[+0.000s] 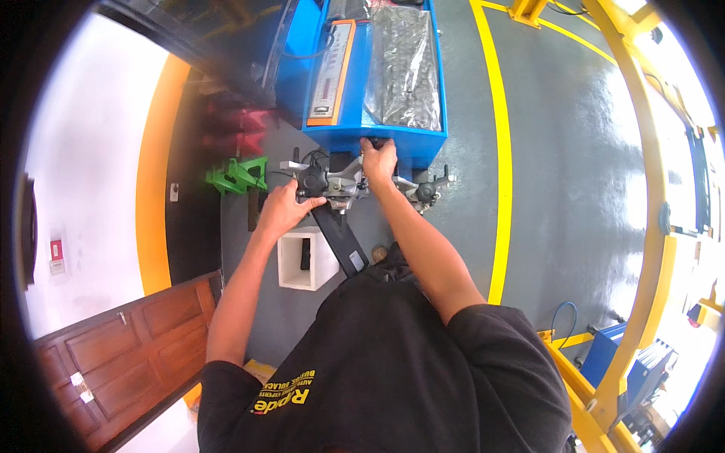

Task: The person cleans and handles a tire alignment sensor by removing it from a protective bag, wiping the lens and components with a cloth, and adjusting the mounting bracket on the calibration station.

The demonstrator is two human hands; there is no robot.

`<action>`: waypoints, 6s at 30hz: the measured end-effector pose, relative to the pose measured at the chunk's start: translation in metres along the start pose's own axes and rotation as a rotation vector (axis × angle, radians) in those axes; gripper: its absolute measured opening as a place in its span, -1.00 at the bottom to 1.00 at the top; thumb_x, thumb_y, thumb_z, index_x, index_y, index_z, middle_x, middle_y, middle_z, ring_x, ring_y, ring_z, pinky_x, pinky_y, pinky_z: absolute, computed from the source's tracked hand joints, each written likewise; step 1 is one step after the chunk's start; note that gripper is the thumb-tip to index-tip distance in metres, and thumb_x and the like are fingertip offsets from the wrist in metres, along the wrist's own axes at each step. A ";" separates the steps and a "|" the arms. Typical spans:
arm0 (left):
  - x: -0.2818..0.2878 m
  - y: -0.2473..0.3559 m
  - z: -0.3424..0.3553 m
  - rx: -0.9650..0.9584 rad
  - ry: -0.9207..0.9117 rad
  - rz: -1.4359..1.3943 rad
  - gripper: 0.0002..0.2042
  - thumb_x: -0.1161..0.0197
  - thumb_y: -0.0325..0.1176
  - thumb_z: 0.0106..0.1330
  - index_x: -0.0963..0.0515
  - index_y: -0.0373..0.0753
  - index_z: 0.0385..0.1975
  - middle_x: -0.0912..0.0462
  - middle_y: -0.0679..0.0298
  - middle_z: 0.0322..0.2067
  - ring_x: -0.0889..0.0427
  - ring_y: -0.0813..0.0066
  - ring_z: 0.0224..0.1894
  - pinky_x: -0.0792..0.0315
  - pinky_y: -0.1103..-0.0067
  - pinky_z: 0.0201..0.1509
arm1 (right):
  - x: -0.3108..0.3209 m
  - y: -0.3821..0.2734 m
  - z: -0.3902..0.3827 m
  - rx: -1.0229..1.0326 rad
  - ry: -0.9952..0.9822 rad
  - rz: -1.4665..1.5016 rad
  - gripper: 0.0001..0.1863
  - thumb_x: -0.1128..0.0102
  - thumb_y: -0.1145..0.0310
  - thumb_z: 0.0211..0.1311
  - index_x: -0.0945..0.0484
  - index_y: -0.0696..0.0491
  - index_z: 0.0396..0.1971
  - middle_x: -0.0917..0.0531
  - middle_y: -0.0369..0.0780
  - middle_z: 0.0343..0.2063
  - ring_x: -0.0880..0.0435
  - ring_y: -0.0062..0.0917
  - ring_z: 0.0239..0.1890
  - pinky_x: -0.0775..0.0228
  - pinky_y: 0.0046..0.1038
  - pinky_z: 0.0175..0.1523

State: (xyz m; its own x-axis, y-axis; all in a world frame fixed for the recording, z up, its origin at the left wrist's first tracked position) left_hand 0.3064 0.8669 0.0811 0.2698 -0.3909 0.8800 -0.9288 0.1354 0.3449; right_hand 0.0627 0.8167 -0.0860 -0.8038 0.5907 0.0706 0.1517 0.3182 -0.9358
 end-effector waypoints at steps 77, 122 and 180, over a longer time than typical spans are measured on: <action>-0.271 -0.218 0.246 -0.740 -0.492 -0.398 -0.35 -0.51 -0.38 0.24 -0.47 -0.05 0.38 -0.68 0.00 0.06 -0.70 0.04 0.07 -0.57 0.25 0.17 | -0.008 -0.032 -0.038 -0.105 0.084 -0.025 -0.63 -0.31 0.33 0.47 -0.58 0.31 0.07 -0.75 -0.08 -0.18 -0.75 -0.43 -0.17 -0.55 -0.39 -0.07; 0.275 0.100 -0.240 -1.668 0.559 -0.592 -0.72 -0.58 -0.21 0.13 -0.61 -0.20 -0.50 -0.50 0.38 -0.58 -0.34 0.65 -0.70 -0.08 0.75 -0.74 | -0.073 -0.141 -0.197 0.693 -0.190 -1.139 -0.30 -0.47 -0.19 0.13 -0.56 0.23 -0.15 -0.57 0.00 -0.14 -0.63 -0.10 -0.01 -0.56 -0.12 0.06; -0.132 -0.070 0.096 -0.611 -0.212 -0.580 -0.72 -0.24 -0.40 0.36 -0.63 -0.26 0.03 -0.77 -0.01 -0.21 -0.75 0.06 -0.08 -0.54 0.22 0.03 | -0.115 -0.188 -0.181 0.331 -0.682 -0.988 -0.38 -0.23 -0.25 0.35 -0.81 0.11 -0.28 -0.74 0.09 -0.20 -0.67 0.01 0.00 -0.51 -0.06 0.11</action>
State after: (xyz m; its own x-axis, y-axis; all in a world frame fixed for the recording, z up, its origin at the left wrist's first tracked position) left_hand 0.3120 0.8215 -0.0903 0.5486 -0.7031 0.4524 -0.3435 0.3038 0.8887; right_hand 0.2306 0.8236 0.1445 -0.6409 -0.3317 0.6923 -0.7599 0.1464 -0.6333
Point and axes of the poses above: each hand's wrist, its own z-axis towards the middle knuckle, its own x-axis out of the back of the hand, y = z × x, the point moved 8 cm from there along z, towards the middle knuckle
